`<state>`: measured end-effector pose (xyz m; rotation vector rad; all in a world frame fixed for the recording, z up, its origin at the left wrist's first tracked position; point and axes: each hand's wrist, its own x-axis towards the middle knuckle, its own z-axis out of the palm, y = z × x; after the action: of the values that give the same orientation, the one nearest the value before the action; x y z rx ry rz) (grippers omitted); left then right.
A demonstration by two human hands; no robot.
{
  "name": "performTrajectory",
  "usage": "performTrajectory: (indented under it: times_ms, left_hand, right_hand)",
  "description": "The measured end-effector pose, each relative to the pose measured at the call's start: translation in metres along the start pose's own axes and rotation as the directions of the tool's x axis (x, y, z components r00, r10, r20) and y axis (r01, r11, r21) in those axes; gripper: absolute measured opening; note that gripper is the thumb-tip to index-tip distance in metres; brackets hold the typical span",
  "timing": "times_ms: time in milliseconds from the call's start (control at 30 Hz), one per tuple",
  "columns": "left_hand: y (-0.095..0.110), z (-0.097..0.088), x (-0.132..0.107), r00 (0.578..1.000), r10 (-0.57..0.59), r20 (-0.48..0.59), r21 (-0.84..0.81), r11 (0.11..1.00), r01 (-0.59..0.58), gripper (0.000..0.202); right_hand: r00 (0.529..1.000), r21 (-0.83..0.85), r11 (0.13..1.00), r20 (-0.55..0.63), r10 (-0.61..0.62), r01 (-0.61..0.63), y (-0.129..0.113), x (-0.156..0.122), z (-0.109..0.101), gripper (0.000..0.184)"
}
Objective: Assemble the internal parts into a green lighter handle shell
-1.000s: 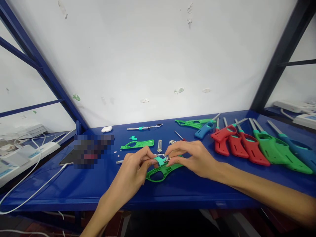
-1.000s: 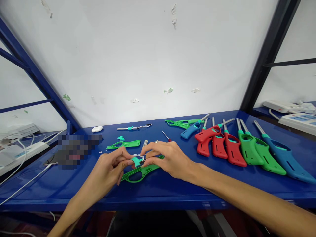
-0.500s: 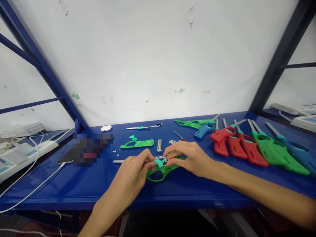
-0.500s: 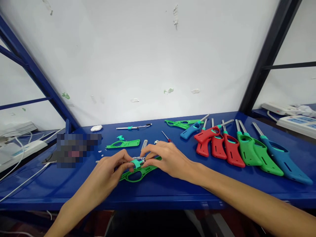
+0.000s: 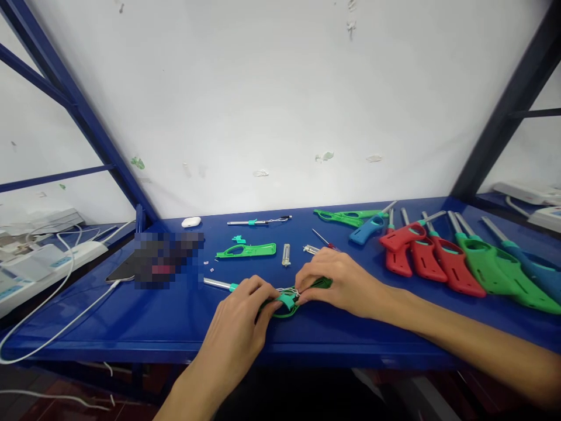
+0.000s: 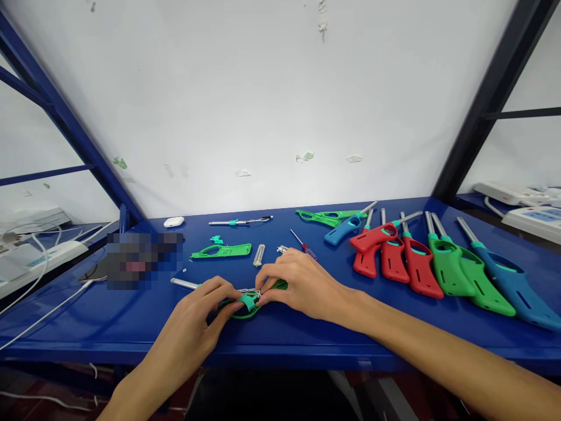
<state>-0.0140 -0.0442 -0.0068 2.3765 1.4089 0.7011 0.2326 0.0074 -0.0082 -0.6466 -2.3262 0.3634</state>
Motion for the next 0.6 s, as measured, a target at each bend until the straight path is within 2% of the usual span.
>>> performTrajectory:
  times_ms: [233, 367, 600]
  left_hand:
    - [0.0, 0.003, 0.0, 0.998, 0.038, -0.042, -0.019, 0.999, -0.039, 0.026]
    - [-0.003, 0.004, -0.001, 0.993, 0.078, -0.083, -0.025, 0.996, -0.08, 0.034]
    - [-0.012, 0.011, 0.003, 0.972, 0.13, -0.195, -0.033, 0.99, -0.139, 0.031]
  right_hand:
    - [0.996, -0.026, 1.0, 0.086, -0.002, 0.004, -0.002, -0.001, -0.005, 0.009]
    - [0.996, -0.022, 1.0, 0.084, -0.006, 0.008, -0.003, -0.002, -0.006, 0.002]
    - [0.998, 0.008, 0.999, 0.045, -0.039, 0.038, -0.004, -0.002, -0.005, 0.008]
